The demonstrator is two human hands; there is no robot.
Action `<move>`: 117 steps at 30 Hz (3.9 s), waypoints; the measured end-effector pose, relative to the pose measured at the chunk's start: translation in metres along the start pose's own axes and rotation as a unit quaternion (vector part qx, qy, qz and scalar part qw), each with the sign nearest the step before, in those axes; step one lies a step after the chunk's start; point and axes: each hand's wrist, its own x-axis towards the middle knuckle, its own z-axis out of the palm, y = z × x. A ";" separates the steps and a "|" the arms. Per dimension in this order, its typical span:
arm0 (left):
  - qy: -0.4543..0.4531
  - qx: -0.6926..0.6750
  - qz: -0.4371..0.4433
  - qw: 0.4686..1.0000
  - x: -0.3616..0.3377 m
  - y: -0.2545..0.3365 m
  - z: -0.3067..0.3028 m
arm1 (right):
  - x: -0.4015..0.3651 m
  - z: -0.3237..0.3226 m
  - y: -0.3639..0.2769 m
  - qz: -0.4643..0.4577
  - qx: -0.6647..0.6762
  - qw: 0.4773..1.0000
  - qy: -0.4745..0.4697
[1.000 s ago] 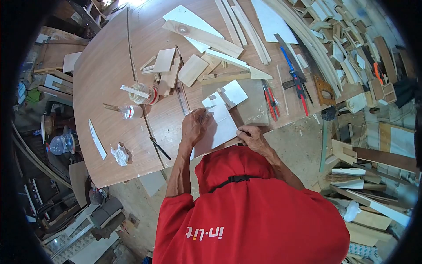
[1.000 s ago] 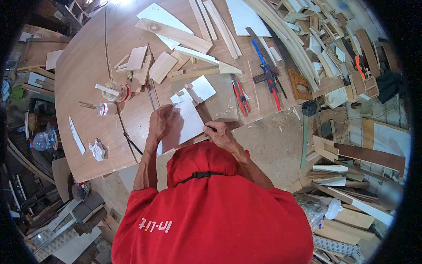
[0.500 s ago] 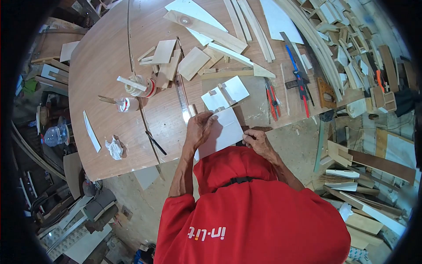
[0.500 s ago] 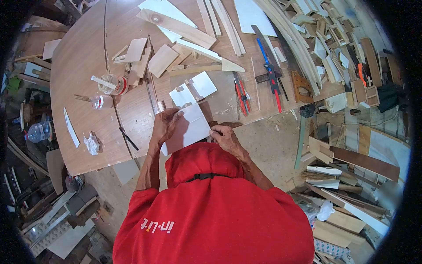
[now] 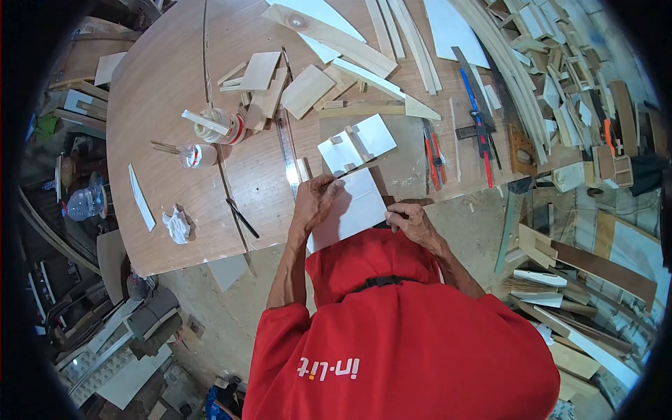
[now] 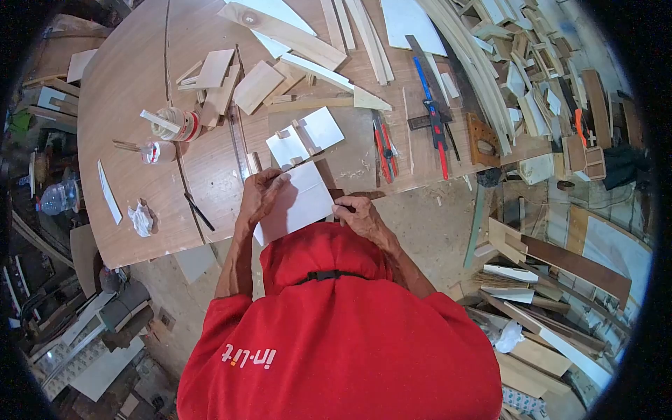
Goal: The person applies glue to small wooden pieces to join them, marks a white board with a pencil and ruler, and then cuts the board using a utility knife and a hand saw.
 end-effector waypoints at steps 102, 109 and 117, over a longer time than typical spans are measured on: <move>-0.040 -0.009 -0.030 0.999 0.015 -0.003 -0.014 | 0.094 0.009 -0.046 -0.049 -0.051 0.973 0.218; -0.031 -0.005 -0.008 0.999 0.015 0.012 -0.011 | 0.087 0.004 -0.050 -0.017 0.019 0.982 0.189; -0.033 -0.003 -0.018 0.999 0.018 0.007 -0.010 | 0.087 0.003 -0.040 -0.087 -0.005 0.980 0.178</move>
